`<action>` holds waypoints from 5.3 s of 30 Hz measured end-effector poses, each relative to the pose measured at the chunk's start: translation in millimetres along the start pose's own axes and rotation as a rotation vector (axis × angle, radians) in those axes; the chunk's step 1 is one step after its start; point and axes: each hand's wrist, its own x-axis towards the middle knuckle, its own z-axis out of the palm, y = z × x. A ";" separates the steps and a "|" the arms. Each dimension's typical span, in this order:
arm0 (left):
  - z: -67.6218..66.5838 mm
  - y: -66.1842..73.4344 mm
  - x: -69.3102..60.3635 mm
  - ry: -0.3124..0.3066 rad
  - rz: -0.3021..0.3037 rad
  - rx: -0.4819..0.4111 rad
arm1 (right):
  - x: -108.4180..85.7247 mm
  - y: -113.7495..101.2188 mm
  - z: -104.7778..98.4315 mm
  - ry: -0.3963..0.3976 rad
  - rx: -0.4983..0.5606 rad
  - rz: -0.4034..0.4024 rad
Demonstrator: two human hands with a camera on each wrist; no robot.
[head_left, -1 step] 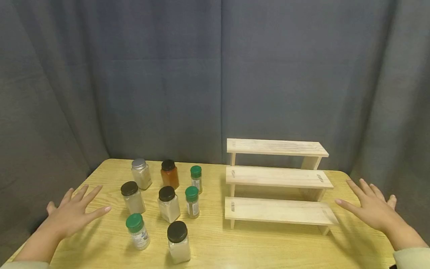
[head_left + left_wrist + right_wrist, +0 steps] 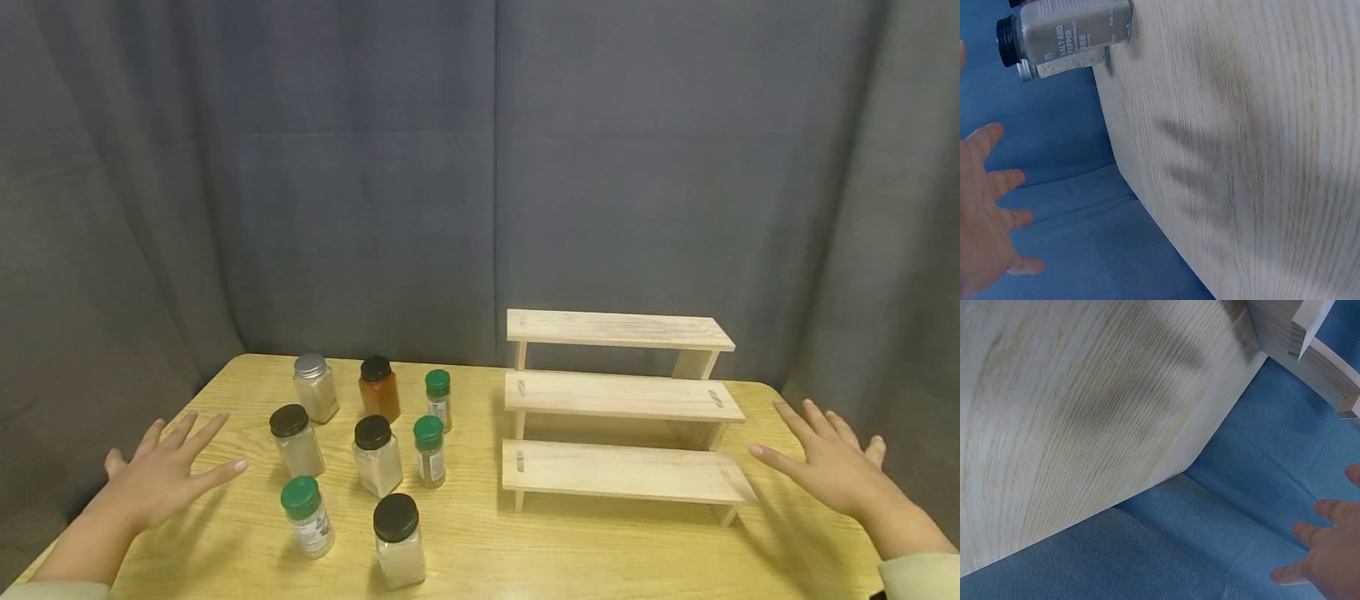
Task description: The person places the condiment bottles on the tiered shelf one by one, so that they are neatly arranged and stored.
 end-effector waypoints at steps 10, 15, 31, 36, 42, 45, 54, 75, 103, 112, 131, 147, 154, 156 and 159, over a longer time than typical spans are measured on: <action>-5.1 7.0 -4.1 0.008 0.011 0.003 | -0.6 1.8 4.6 0.013 0.005 -0.010; -5.2 8.3 -7.2 0.007 0.018 -0.003 | -0.2 1.4 6.1 0.006 0.015 -0.018; 4.6 25.7 -14.1 0.014 0.121 -0.245 | -3.3 -12.2 15.3 -0.029 0.145 -0.036; 11.9 30.3 -18.4 -0.027 0.160 -0.435 | -5.5 -15.1 18.0 -0.056 0.254 -0.021; 17.0 37.1 -20.0 -0.026 0.170 -0.483 | -2.9 -19.0 23.5 -0.076 0.371 -0.016; 20.2 41.3 -17.5 -0.031 0.177 -0.507 | -3.9 -20.0 26.4 -0.088 0.434 -0.005; 25.7 51.2 -17.7 -0.044 0.199 -0.577 | -5.3 -22.3 30.0 -0.145 0.568 0.004; 39.8 61.3 -19.9 -0.051 0.235 -0.651 | -3.9 -18.8 47.2 -0.175 0.648 0.107; 59.9 66.4 -19.2 -0.008 0.300 -0.831 | -4.8 -18.0 57.3 -0.165 0.791 0.112; 54.8 68.7 -21.5 -0.080 0.195 -0.866 | -7.5 -14.6 61.4 -0.184 0.841 0.132; 36.6 83.9 -22.0 0.022 0.178 -0.849 | -6.7 -16.7 61.5 -0.164 0.877 0.138; 2.2 103.7 -9.1 0.019 0.292 -0.866 | -5.7 -19.8 66.8 -0.153 0.859 0.131; -13.4 117.9 -0.1 0.040 0.331 -0.860 | -7.3 -16.6 66.6 -0.174 0.841 0.120; -17.9 123.3 3.0 0.059 0.353 -0.845 | -7.5 -16.3 66.0 -0.176 0.838 0.123; -24.3 132.4 7.1 0.073 0.362 -0.819 | -7.4 -16.3 64.4 -0.174 0.836 0.129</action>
